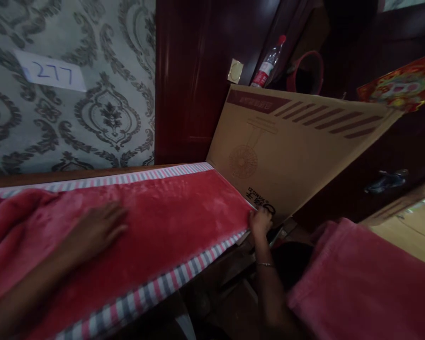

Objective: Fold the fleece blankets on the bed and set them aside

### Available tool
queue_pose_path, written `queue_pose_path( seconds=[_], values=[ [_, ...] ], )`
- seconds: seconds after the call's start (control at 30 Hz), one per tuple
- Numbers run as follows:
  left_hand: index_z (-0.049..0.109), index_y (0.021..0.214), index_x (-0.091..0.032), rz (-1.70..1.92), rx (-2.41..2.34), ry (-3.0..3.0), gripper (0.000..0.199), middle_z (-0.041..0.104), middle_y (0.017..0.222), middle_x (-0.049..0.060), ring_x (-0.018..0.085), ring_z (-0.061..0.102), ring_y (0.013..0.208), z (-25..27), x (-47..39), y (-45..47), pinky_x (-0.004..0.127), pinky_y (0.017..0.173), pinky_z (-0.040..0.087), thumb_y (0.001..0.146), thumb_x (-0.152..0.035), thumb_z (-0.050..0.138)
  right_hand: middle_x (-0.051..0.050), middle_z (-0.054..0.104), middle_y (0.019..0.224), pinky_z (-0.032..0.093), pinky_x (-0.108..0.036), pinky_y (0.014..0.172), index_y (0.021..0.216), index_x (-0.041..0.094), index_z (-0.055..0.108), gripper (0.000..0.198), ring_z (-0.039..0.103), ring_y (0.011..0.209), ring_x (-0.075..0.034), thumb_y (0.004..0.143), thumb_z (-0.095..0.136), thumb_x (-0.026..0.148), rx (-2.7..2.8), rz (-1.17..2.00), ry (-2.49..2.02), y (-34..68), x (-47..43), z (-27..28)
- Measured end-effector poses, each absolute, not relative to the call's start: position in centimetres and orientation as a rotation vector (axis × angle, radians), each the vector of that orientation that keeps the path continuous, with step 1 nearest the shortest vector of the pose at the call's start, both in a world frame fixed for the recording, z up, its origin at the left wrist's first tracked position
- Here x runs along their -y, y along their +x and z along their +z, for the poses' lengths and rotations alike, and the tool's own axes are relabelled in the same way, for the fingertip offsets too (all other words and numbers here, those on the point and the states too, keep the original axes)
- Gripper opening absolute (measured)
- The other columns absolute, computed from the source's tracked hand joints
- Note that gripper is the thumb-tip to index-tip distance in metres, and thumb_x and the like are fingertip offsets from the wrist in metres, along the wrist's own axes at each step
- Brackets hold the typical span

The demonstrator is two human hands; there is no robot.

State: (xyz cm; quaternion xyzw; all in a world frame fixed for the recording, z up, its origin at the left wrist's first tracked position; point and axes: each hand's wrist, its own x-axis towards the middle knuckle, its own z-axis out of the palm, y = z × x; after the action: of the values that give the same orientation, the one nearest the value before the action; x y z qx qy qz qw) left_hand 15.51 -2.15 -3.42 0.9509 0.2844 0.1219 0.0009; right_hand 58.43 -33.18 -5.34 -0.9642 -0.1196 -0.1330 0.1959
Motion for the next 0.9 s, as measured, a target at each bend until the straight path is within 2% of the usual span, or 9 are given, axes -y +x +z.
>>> queue_pose_path(
  seconds=[0.1,0.2,0.3,0.5,0.57,0.63,0.73,0.8,0.9],
  values=[
    [0.049,0.147,-0.028,0.219,-0.644,3.050,0.068,0.039,0.159,0.010,0.035,0.033,0.147,-3.6,6.6,17.9,0.059,0.120,0.019,0.091,-0.064,0.038,-0.019,0.050,0.147,0.037,-0.047,0.109,0.148,0.013,0.046,0.056,0.039,0.139,-0.032,0.098,0.038,0.038,0.742,-0.572,-2.580,56.6,30.5,-4.5],
    [0.045,0.149,-0.030,0.289,-0.670,3.075,0.070,0.040,0.158,0.010,0.037,0.033,0.147,-5.0,8.3,17.9,0.061,0.118,0.023,0.089,-0.066,0.041,-0.010,0.035,0.160,0.029,-0.052,0.115,0.155,0.022,0.036,0.059,0.027,0.148,-0.029,0.101,0.030,0.046,1.019,-0.436,-2.621,54.9,28.4,-5.1],
    [0.047,0.148,-0.032,0.389,-0.742,3.095,0.067,0.043,0.157,0.009,0.039,0.032,0.146,-6.7,8.2,17.0,0.062,0.114,0.027,0.089,-0.064,0.043,-0.006,0.029,0.164,0.027,-0.055,0.116,0.157,0.026,0.032,0.059,0.025,0.149,-0.029,0.102,0.028,0.047,1.015,-0.173,-2.819,54.5,28.2,-6.8],
    [0.044,0.149,-0.033,0.365,-0.734,3.048,0.064,0.038,0.159,0.008,0.039,0.027,0.149,-6.8,8.9,16.2,0.063,0.115,0.027,0.090,-0.057,0.046,-0.007,0.029,0.164,0.025,-0.055,0.117,0.157,0.027,0.031,0.059,0.024,0.150,-0.028,0.102,0.030,0.046,0.914,-0.052,-2.896,54.7,28.5,-7.5],
    [0.045,0.149,-0.032,0.251,-0.729,2.960,0.066,0.040,0.158,0.010,0.039,0.030,0.148,-5.4,8.9,16.5,0.063,0.115,0.029,0.089,-0.058,0.047,-0.011,0.032,0.162,0.026,-0.056,0.116,0.157,0.023,0.033,0.059,0.025,0.150,-0.030,0.102,0.031,0.043,0.889,-0.039,-2.858,53.8,27.1,-6.5],
    [0.046,0.149,-0.025,0.188,-0.752,2.854,0.066,0.046,0.154,0.014,0.036,0.041,0.142,-3.6,8.0,17.4,0.057,0.114,0.034,0.090,-0.056,0.043,-0.013,0.031,0.162,0.024,-0.055,0.117,0.156,0.021,0.034,0.059,0.023,0.150,-0.030,0.101,0.034,0.041,0.990,-0.065,-2.753,52.4,24.7,-5.2],
    [0.047,0.147,-0.013,0.230,-0.843,2.788,0.065,0.053,0.147,0.019,0.030,0.053,0.132,-0.7,5.0,19.4,0.045,0.113,0.039,0.094,-0.048,0.034,-0.009,0.024,0.166,0.022,-0.052,0.118,0.157,0.027,0.032,0.059,0.016,0.153,-0.028,0.100,0.039,0.041,1.236,-0.045,-2.571,50.0,19.6,-3.0],
    [0.046,0.146,-0.007,0.254,-0.952,2.801,0.065,0.051,0.147,0.021,0.031,0.051,0.134,0.5,2.7,21.0,0.044,0.114,0.037,0.095,-0.044,0.033,-0.006,0.020,0.167,0.021,-0.052,0.119,0.158,0.030,0.030,0.060,0.014,0.153,-0.027,0.100,0.041,0.042,1.337,0.035,-2.524,49.1,16.1,-1.9],
    [0.040,0.150,-0.004,0.218,-1.178,2.797,0.068,0.042,0.153,0.024,0.035,0.038,0.144,0.5,0.2,22.9,0.052,0.119,0.028,0.095,-0.044,0.034,-0.007,0.016,0.168,0.018,-0.054,0.120,0.159,0.028,0.026,0.061,0.011,0.154,-0.026,0.101,0.039,0.044,1.386,0.146,-2.534,49.5,12.1,-1.2]
  ],
)
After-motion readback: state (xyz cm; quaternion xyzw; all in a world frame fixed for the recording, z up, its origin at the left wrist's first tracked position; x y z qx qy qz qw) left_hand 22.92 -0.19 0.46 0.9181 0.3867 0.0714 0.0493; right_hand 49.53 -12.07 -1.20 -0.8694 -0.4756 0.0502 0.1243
